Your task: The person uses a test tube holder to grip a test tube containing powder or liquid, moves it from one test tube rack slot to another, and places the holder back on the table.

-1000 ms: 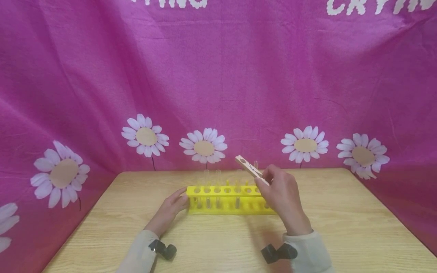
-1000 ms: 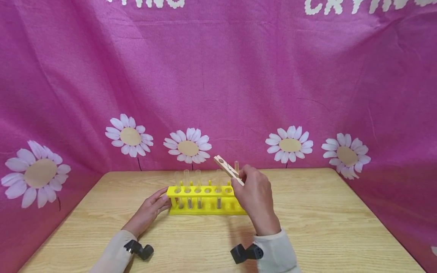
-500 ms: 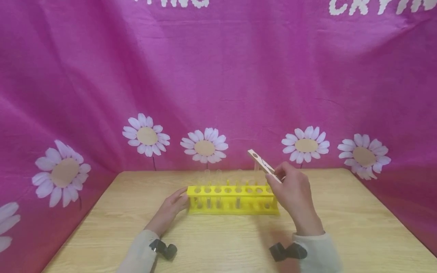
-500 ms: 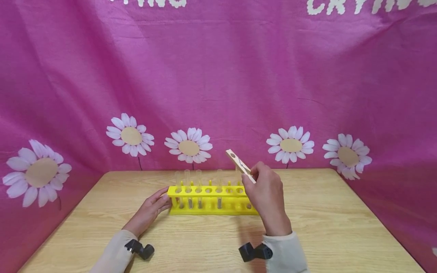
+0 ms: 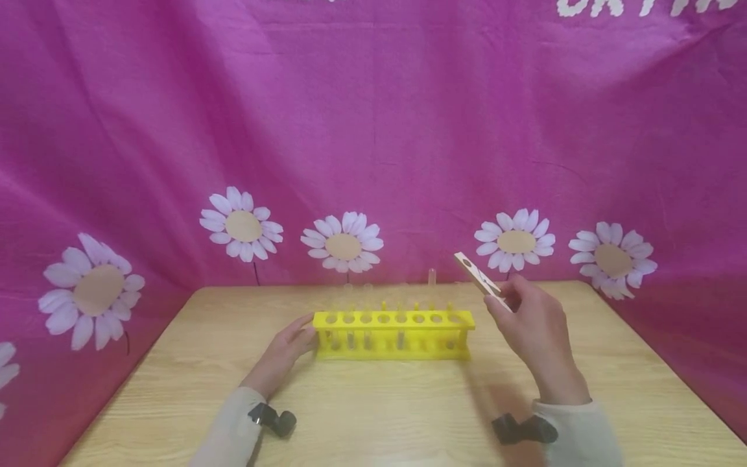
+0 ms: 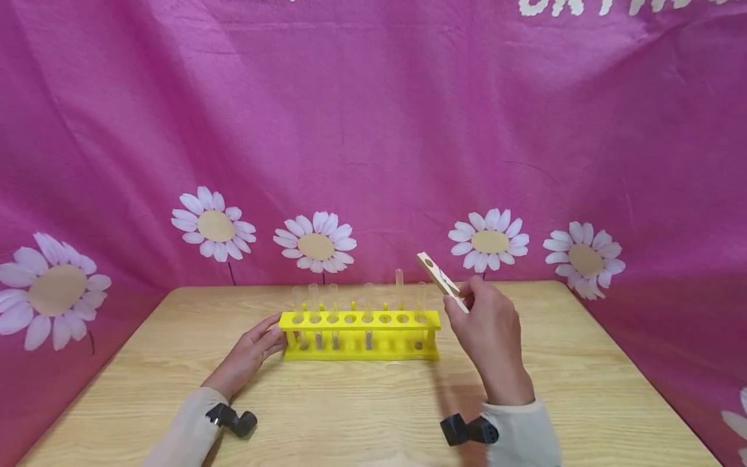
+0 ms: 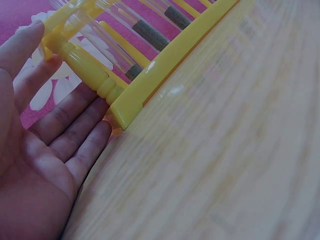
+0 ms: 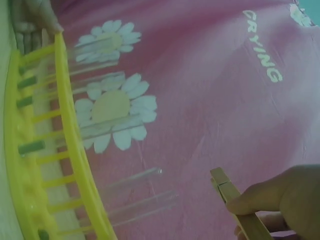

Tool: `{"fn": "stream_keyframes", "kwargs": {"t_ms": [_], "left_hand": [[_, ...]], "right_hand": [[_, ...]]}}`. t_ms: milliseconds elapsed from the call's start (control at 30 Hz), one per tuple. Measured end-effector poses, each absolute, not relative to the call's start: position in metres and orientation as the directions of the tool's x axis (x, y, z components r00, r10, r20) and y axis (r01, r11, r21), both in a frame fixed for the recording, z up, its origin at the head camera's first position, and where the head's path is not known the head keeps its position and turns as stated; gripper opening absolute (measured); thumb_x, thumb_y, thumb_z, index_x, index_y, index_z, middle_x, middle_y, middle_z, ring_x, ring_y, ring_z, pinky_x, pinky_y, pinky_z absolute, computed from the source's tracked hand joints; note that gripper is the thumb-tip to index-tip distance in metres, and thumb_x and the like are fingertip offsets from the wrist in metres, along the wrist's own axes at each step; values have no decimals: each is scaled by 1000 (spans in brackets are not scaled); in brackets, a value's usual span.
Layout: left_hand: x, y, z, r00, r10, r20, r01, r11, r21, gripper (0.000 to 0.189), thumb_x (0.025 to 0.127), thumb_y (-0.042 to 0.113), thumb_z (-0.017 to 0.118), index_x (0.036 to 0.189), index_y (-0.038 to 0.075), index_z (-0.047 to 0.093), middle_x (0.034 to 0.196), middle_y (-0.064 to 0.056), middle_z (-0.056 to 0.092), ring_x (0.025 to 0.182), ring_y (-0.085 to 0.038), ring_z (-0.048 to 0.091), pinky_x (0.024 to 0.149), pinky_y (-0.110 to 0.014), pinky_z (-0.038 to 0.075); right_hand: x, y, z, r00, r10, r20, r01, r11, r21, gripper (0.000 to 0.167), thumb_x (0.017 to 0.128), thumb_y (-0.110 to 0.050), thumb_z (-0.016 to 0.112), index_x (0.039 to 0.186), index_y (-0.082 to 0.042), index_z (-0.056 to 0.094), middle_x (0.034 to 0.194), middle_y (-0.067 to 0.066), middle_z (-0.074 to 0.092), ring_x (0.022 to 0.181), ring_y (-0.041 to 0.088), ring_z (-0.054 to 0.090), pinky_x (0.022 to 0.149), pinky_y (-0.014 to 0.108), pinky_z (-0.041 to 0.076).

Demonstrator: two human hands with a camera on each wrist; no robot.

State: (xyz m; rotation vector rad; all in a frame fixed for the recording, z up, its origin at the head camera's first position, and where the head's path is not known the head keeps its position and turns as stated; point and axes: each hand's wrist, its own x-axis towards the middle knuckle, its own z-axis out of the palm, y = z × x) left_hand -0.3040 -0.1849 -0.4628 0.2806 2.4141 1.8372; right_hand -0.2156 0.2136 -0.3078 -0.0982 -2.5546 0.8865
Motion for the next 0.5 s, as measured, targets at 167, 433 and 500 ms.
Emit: {"fn": "stream_keyframes", "kwargs": {"t_ms": [167,433,500], "left_hand": [[-304,-183,-465,-979,205,22,70,231,970,66,90,61,54,147,30,39,147,-4,44,123,-27,55,113,-53,29],[-304,-180,-466,-978,208,25,73,223,972,66,91,60,54,146,27,39,148,-6,42,125,-28,52,113,-52,29],[-304,-179,-467,-978,207,18,67,229,971,67,90,61,54,146,28,40,148,-5,43,126,-27,52,113,-52,29]], "right_hand": [[-216,222,-313,-909,222,353,-41,796,-604,21,89,-22,67,100,-6,60,83,9,61,69,24,50,52,28,44],[-218,235,-320,-915,253,315,16,801,-598,23,88,-23,67,100,-4,60,83,11,61,69,25,51,53,29,43],[-218,238,-323,-917,259,305,30,803,-595,24,88,-22,68,100,-3,60,81,11,61,68,24,51,53,29,42]]}}
